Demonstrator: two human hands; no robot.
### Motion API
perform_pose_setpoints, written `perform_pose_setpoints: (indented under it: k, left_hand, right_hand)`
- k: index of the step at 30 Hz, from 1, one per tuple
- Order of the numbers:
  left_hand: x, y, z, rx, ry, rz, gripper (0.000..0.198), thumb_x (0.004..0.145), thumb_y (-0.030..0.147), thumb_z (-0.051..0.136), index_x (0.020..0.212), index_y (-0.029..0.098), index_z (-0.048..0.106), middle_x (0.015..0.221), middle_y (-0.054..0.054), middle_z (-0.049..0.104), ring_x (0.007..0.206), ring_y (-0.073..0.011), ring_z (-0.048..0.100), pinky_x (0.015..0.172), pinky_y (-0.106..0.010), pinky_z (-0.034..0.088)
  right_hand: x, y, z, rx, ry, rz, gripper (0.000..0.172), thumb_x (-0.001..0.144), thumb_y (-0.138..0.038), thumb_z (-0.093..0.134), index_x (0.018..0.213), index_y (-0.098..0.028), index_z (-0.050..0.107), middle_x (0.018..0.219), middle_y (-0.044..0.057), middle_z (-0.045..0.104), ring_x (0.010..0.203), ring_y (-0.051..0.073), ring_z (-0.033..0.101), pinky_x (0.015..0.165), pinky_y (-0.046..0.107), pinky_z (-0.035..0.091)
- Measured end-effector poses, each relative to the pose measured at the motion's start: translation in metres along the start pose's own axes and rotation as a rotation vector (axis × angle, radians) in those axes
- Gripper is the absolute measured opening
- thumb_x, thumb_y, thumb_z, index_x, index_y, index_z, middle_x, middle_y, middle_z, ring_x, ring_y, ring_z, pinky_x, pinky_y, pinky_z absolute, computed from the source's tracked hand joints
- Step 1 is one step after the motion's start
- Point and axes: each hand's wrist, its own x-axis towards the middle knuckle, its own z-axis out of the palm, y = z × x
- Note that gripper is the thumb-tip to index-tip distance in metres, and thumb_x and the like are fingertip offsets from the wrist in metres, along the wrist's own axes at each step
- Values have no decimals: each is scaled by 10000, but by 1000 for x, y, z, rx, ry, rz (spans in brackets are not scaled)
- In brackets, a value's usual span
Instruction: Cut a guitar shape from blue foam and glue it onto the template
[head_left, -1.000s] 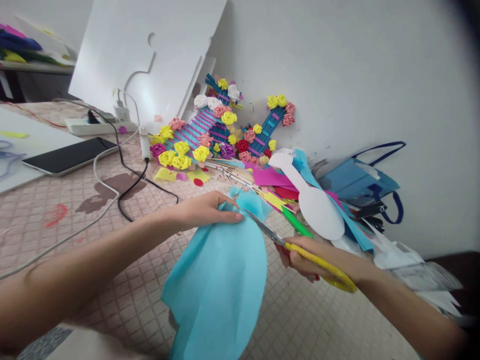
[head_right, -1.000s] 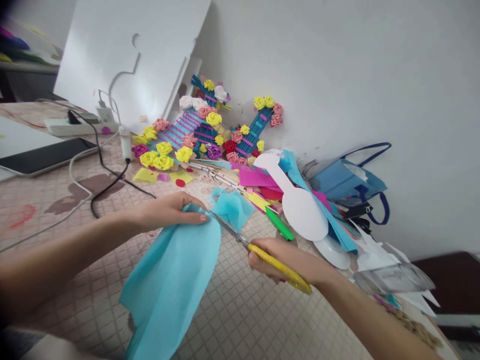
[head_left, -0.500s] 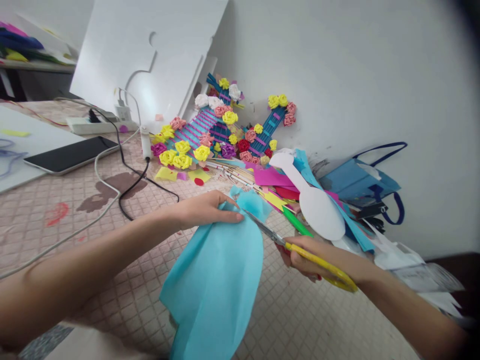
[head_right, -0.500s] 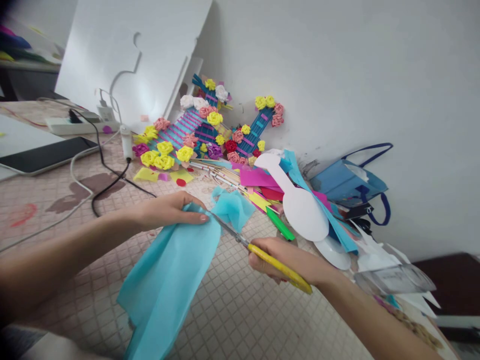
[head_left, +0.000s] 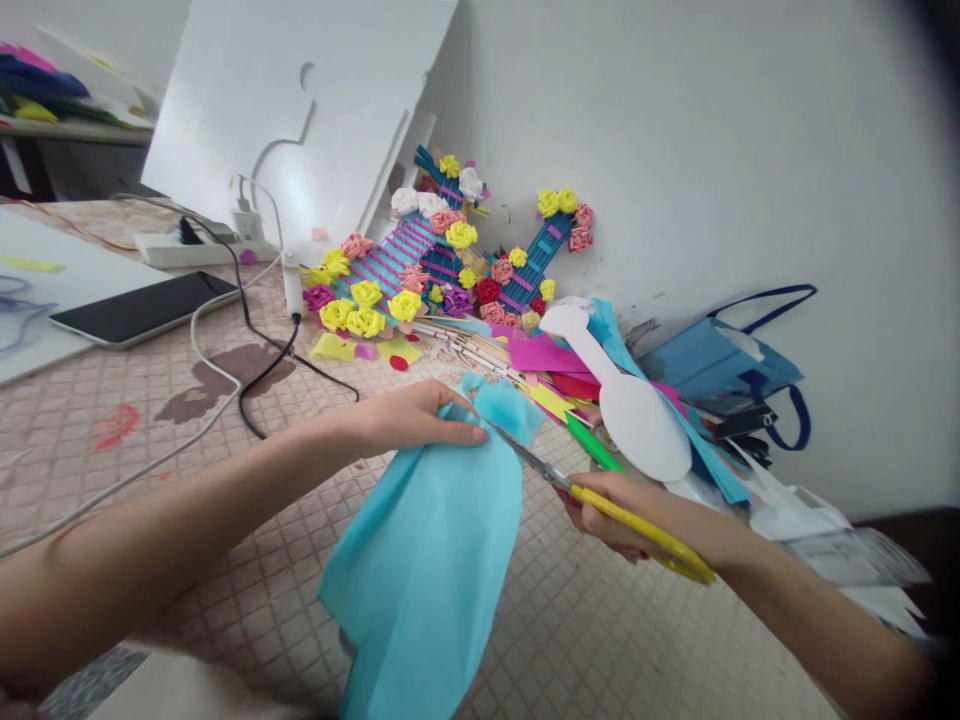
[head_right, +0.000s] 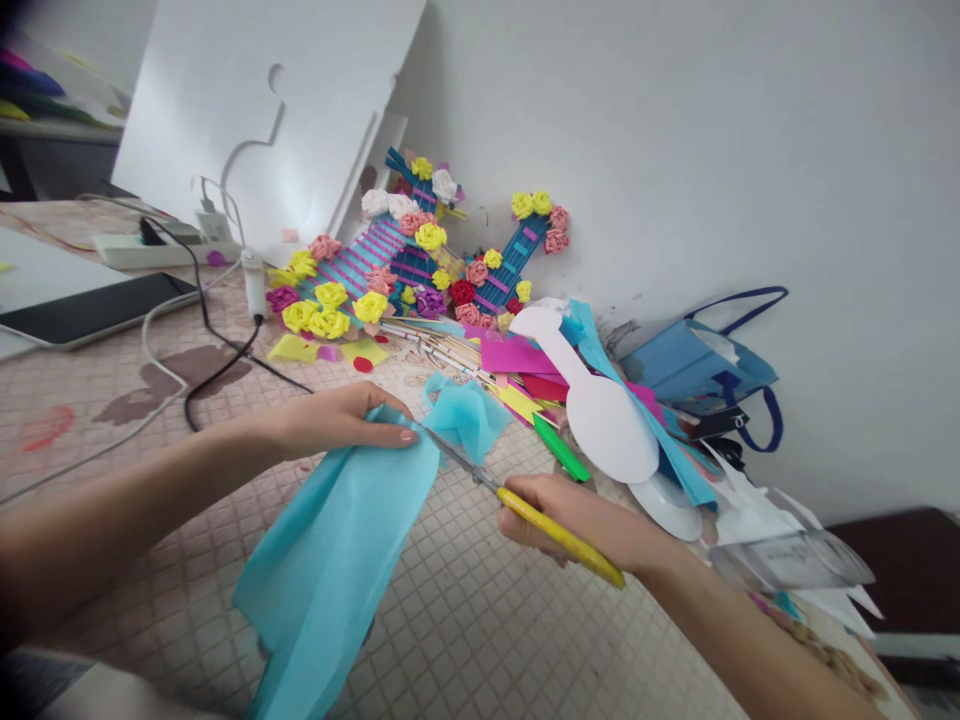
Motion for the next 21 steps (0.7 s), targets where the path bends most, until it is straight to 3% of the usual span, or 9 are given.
perform_pose_setpoints:
  k: [10,16,21]
  left_hand:
    - [0,-1,-1,23,2,5,269,763,441,717,750,174,690,685,-1,678,564,-111,585,552,-211,468]
    - [2,-3,-2,50,-41,32,268,788,438,693,775,170,686,675,5,664,570,-106,589,541,-197,461]
    - [2,-1,-1,87,-50,50,278,781,444,696,748,168,684,692,9,663,588,-103,585,553,-193,462]
  right_hand:
    - [3,7,3,-8,52,35,220,885,-338,510,731,-189,460,545,-58,450,414,50,408,378,141,336]
    - [-1,3,3,83,6,-12,425,876,-592,468,734,-193,432,547,-63,410,418,58,381,388,169,316]
    - [-3,3,6,48,-67,-115,580,890,-704,281,905,-168,501,606,-38,439,485,93,431,447,212,377]
